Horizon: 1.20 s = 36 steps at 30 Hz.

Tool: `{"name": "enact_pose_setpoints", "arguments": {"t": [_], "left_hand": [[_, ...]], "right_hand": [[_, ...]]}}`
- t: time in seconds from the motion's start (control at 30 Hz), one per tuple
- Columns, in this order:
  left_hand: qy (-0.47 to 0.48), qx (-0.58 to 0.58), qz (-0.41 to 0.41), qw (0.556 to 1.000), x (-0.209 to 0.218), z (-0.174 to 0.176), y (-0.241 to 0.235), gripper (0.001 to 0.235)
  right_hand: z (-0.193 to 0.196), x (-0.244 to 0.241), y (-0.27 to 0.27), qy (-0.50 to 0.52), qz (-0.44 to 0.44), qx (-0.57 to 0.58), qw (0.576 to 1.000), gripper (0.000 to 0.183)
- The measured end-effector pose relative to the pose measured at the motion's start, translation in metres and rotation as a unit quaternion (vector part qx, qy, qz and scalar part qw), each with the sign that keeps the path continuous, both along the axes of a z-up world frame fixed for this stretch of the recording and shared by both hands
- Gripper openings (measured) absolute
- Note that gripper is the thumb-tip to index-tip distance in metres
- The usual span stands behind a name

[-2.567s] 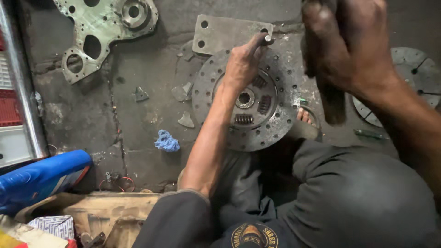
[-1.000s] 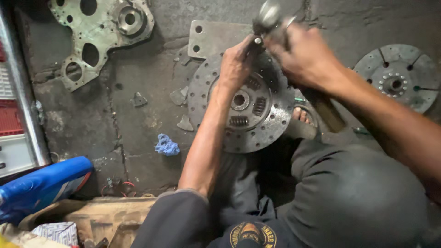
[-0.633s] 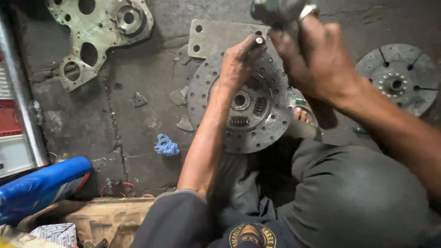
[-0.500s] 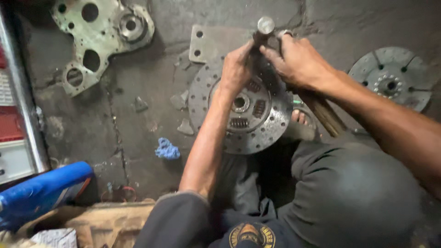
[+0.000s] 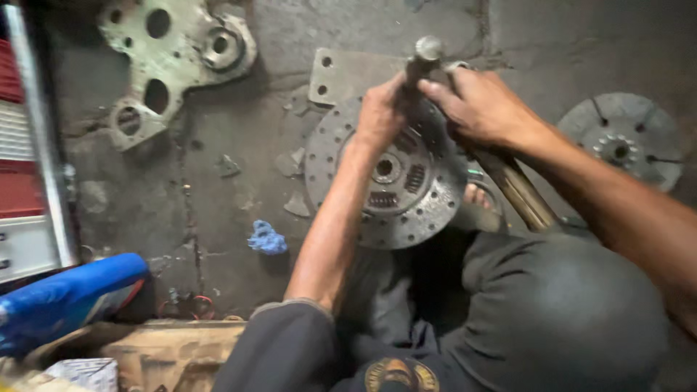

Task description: The person uses a hammer and punch to remove pins from a clutch pressure plate, then uses a screwdriver to pry and remove a broken piece from the assembly. The person continues to hammer out additional pins and inspect the plate.

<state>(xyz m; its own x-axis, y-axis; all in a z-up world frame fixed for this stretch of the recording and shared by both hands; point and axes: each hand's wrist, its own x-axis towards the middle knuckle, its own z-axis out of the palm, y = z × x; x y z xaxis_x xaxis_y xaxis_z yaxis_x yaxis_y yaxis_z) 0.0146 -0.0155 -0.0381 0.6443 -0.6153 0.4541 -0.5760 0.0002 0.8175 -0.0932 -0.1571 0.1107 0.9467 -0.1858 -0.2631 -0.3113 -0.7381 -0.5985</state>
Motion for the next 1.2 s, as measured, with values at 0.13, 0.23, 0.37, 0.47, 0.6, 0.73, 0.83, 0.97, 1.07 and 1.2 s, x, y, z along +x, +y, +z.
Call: {"name": "enact_pose_setpoints", "arguments": {"t": [0.13, 0.23, 0.37, 0.47, 0.6, 0.73, 0.83, 0.97, 1.07, 1.2], "left_hand": [[0.022, 0.033, -0.003, 0.999, -0.011, -0.006, 0.0, 0.022], [0.002, 0.074, 0.013, 0.997, -0.008, -0.008, 0.001, 0.019], [0.03, 0.064, -0.003, 0.997, -0.008, -0.006, 0.003, 0.019], [-0.022, 0.017, 0.013, 1.0, -0.005, 0.0, 0.001, 0.033], [0.06, 0.038, -0.006, 0.997, -0.016, -0.01, 0.0, 0.023], [0.011, 0.076, 0.01, 0.997, -0.009, -0.014, 0.004, 0.02], [0.014, 0.056, 0.006, 0.998, -0.006, -0.014, 0.002, 0.02], [-0.005, 0.032, 0.004, 0.999, -0.003, -0.005, 0.004, 0.024], [0.073, -0.003, -0.03, 0.997, -0.008, -0.006, 0.001, 0.023], [0.016, 0.069, 0.012, 0.997, -0.011, -0.012, 0.003, 0.02]], "right_hand": [[0.026, -0.031, -0.013, -0.041, -0.074, 0.088, 0.993, 0.042], [0.04, -0.048, -0.012, -0.18, -0.104, 0.158, 0.965, 0.046], [0.005, -0.029, 0.0, -0.316, -0.013, -0.078, 0.945, 0.058], [-0.015, -0.008, -0.001, -0.074, -0.047, 0.024, 0.996, 0.045], [0.003, -0.033, -0.014, 0.02, -0.101, 0.032, 0.994, 0.036], [0.044, -0.048, -0.008, -0.197, -0.081, 0.13, 0.968, 0.038], [0.027, -0.032, 0.004, -0.294, -0.035, 0.046, 0.954, 0.039], [-0.021, -0.004, -0.001, -0.077, -0.027, -0.018, 0.996, 0.044], [-0.018, -0.018, -0.019, -0.007, -0.048, 0.001, 0.999, 0.05], [0.026, -0.044, -0.019, -0.173, -0.057, 0.107, 0.978, 0.047]]}}
